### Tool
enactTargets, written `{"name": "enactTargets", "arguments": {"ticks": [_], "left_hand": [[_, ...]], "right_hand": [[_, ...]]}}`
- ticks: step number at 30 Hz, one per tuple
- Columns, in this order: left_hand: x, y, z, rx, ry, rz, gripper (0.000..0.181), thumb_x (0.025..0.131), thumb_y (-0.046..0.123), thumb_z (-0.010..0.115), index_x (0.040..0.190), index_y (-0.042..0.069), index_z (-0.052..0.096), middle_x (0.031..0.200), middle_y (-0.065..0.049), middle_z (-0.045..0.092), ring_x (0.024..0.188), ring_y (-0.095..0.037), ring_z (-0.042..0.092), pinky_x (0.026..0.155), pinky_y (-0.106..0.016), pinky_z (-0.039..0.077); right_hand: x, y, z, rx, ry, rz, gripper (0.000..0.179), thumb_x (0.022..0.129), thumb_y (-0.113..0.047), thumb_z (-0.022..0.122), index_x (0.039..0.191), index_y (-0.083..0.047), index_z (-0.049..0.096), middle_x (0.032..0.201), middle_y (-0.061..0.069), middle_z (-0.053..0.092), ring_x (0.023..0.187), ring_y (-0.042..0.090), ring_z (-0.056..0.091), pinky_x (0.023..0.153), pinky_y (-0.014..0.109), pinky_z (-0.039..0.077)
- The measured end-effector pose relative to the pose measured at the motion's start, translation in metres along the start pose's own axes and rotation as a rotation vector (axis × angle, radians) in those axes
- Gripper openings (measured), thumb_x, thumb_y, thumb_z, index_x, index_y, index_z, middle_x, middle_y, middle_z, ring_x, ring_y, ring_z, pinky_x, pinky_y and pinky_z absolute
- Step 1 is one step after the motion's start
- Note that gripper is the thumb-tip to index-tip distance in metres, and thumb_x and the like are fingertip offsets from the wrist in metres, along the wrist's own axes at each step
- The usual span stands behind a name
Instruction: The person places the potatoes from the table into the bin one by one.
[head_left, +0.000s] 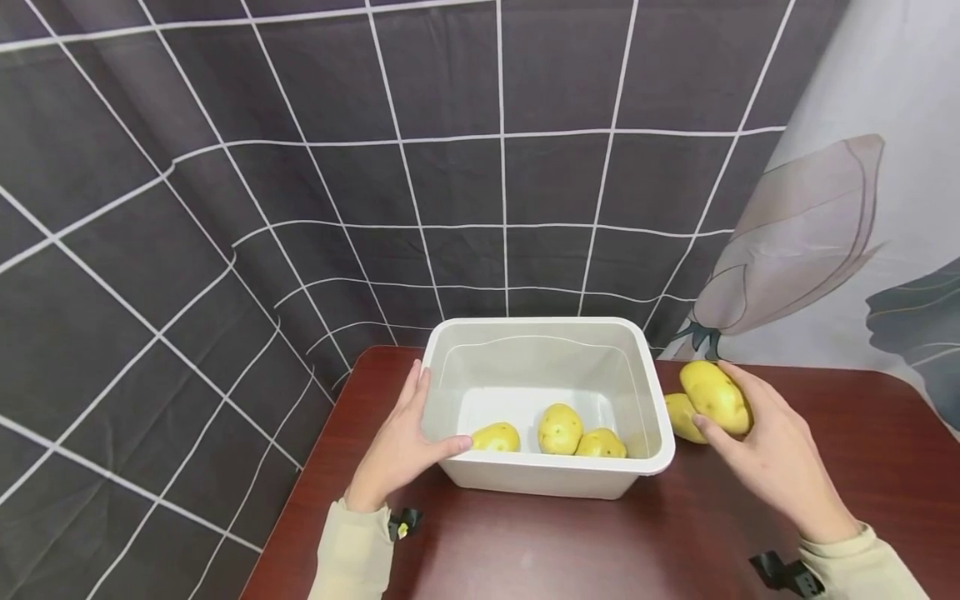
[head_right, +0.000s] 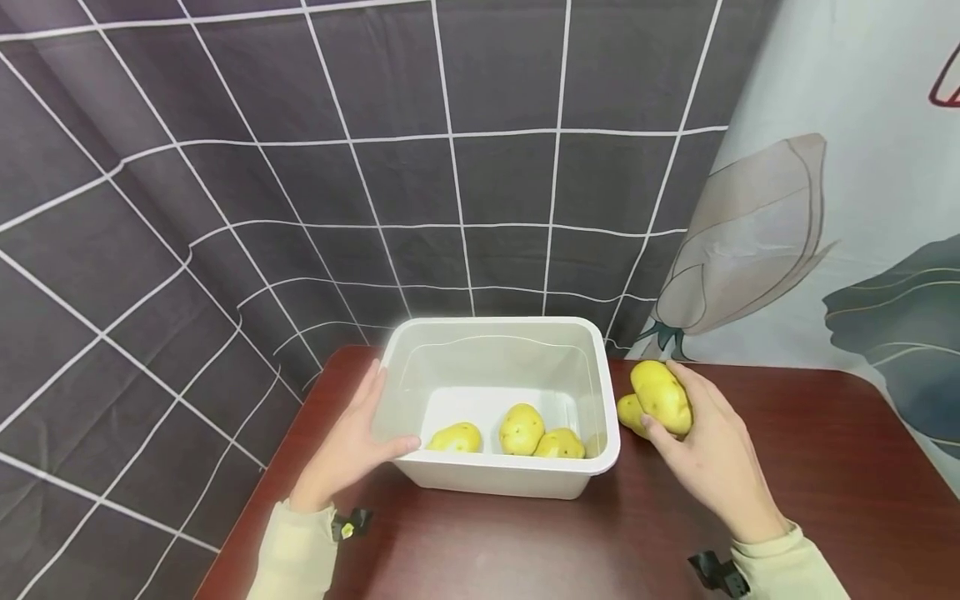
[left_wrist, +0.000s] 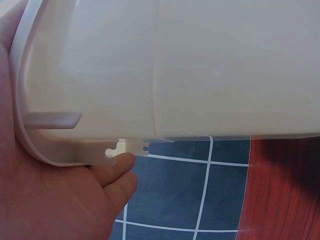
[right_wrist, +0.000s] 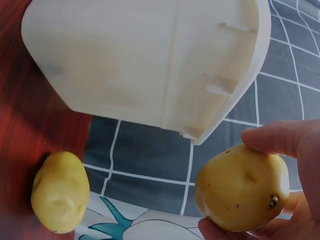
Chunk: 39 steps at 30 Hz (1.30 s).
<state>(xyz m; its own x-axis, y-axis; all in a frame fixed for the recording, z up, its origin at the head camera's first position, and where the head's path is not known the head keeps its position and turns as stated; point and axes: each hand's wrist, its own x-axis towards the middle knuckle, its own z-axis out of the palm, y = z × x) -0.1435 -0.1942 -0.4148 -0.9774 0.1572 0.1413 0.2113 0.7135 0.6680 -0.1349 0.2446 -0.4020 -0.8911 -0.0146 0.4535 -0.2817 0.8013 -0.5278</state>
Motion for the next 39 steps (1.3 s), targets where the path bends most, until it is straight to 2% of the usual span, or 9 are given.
{"name": "enactTargets", "arguments": {"ticks": [18, 26, 39], "left_hand": [[-0.003, -0.004, 0.001, 0.013, 0.012, -0.003, 0.116, 0.077, 0.051, 0.083, 0.161, 0.005, 0.017, 0.169, 0.001, 0.003, 0.15, -0.03, 0.023, 0.113, -0.056, 0.033], [-0.003, -0.001, 0.001, 0.018, 0.01, 0.008, 0.117, 0.077, 0.056, 0.081, 0.161, 0.007, 0.017, 0.169, 0.003, 0.003, 0.149, -0.03, 0.026, 0.112, -0.056, 0.034], [-0.001, -0.002, 0.001, 0.02, 0.011, 0.024, 0.115, 0.079, 0.053, 0.082, 0.161, 0.008, 0.016, 0.169, 0.001, 0.004, 0.149, -0.032, 0.026, 0.11, -0.057, 0.035]], "right_hand": [[0.008, -0.014, 0.009, 0.037, -0.015, -0.026, 0.075, 0.082, -0.019, 0.08, 0.149, -0.009, 0.048, 0.134, 0.022, 0.055, 0.102, 0.038, 0.055, 0.075, 0.052, 0.041], [0.011, -0.02, 0.011, 0.057, -0.015, -0.019, 0.074, 0.084, -0.022, 0.08, 0.149, -0.011, 0.048, 0.133, 0.021, 0.056, 0.105, 0.038, 0.056, 0.077, 0.054, 0.041], [0.012, -0.024, 0.015, 0.049, -0.006, -0.044, 0.075, 0.082, -0.022, 0.081, 0.148, -0.01, 0.048, 0.133, 0.021, 0.057, 0.104, 0.038, 0.057, 0.075, 0.054, 0.042]]}}
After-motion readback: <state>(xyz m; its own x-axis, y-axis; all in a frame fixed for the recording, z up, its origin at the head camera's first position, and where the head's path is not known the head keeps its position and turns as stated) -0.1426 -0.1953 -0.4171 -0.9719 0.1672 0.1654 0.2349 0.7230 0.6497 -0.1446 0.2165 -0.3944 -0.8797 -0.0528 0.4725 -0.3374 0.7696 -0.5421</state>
